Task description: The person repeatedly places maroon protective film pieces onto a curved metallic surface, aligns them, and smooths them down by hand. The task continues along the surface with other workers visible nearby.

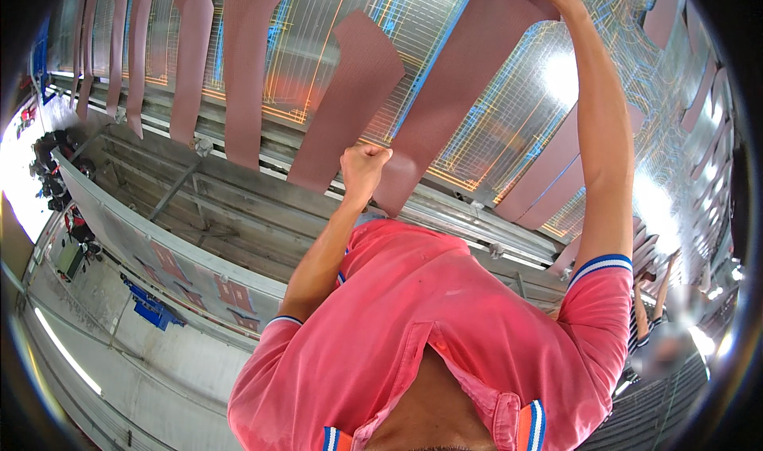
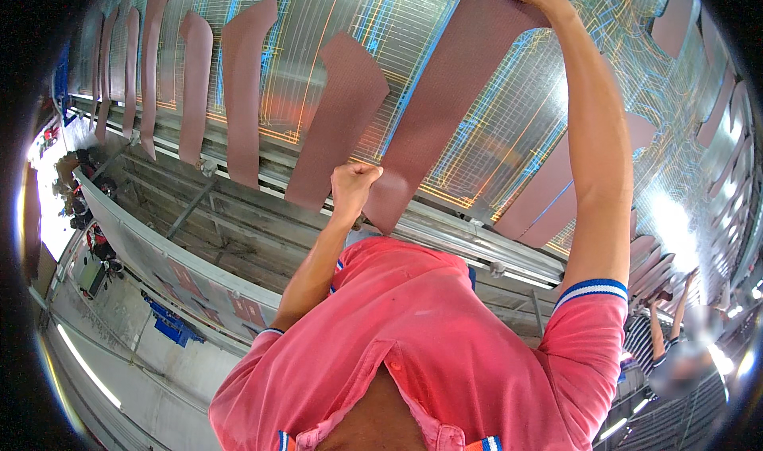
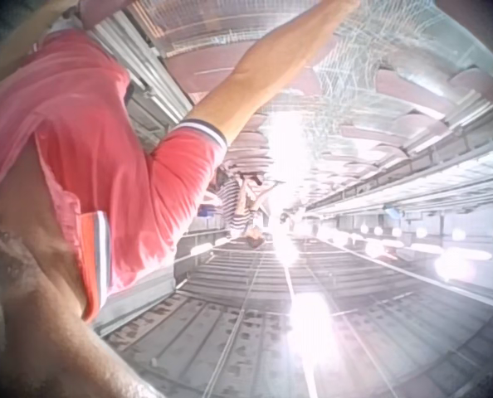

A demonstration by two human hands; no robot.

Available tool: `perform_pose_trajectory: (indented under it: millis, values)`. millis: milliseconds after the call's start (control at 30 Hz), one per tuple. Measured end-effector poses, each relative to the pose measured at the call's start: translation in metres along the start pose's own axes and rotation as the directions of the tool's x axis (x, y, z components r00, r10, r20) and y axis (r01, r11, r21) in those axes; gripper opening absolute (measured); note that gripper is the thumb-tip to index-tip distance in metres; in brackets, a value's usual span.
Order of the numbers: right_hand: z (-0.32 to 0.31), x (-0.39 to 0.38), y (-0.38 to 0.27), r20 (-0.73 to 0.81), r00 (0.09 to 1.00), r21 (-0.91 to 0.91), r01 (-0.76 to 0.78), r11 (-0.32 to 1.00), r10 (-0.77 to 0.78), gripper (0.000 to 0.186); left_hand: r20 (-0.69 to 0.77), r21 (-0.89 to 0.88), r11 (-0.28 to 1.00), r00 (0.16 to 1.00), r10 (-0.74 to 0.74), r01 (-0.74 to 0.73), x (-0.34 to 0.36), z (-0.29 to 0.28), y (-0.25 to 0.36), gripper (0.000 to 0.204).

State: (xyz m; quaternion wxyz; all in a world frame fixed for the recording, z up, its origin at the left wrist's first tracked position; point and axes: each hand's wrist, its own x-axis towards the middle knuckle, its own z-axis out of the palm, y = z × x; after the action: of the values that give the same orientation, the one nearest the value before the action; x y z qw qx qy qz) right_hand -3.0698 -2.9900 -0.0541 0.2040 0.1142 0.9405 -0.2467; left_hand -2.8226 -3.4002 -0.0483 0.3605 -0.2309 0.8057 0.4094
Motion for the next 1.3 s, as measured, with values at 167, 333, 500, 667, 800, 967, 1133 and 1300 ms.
perform_pose_trajectory:
  millis: [167,333,500,667,800,967,1133,1300]
  values:
    - [0.001,-0.001,-0.001,-0.022,1.000,-0.016,0.017,1.000,-0.018,0.033,-0.007,0.001,1.000,1.000,-0.003,0.003,0.000,0.001,-0.001,0.020]
    - [-0.002,-0.010,-0.009,-0.022,1.000,-0.047,-0.012,0.999,0.011,0.032,0.008,0.091,0.995,0.999,0.049,-0.050,0.001,-0.002,0.003,0.025]
    - [0.001,-0.002,-0.006,0.013,1.000,-0.029,-0.013,1.000,0.013,0.033,-0.013,0.047,0.999,1.000,0.027,-0.026,0.001,0.001,-0.005,0.026]
    - [0.008,0.000,0.006,-0.090,0.990,-0.118,0.102,0.988,-0.112,0.033,-0.026,0.049,0.999,0.999,0.024,-0.023,0.001,0.001,0.001,0.026]
    - [0.014,0.007,0.010,-0.030,0.999,-0.102,0.032,0.994,-0.035,0.037,0.001,0.065,0.998,1.000,0.010,-0.010,0.002,-0.001,0.004,0.027]
    - [0.009,-0.026,-0.017,-0.263,0.960,-0.369,-0.010,0.929,-0.095,0.046,0.003,0.058,0.998,0.999,0.034,-0.034,0.002,-0.001,-0.002,0.020]
    - [0.043,-0.067,-0.035,-0.478,0.872,-0.427,-0.121,0.896,-0.110,0.056,-0.026,0.046,0.997,0.998,0.058,-0.057,0.001,0.001,0.005,0.026]
    - [0.123,-0.128,-0.039,-0.357,0.875,-0.308,0.221,0.925,-0.328,0.073,-0.003,0.034,0.998,0.998,0.059,-0.059,-0.002,-0.001,0.008,0.021]
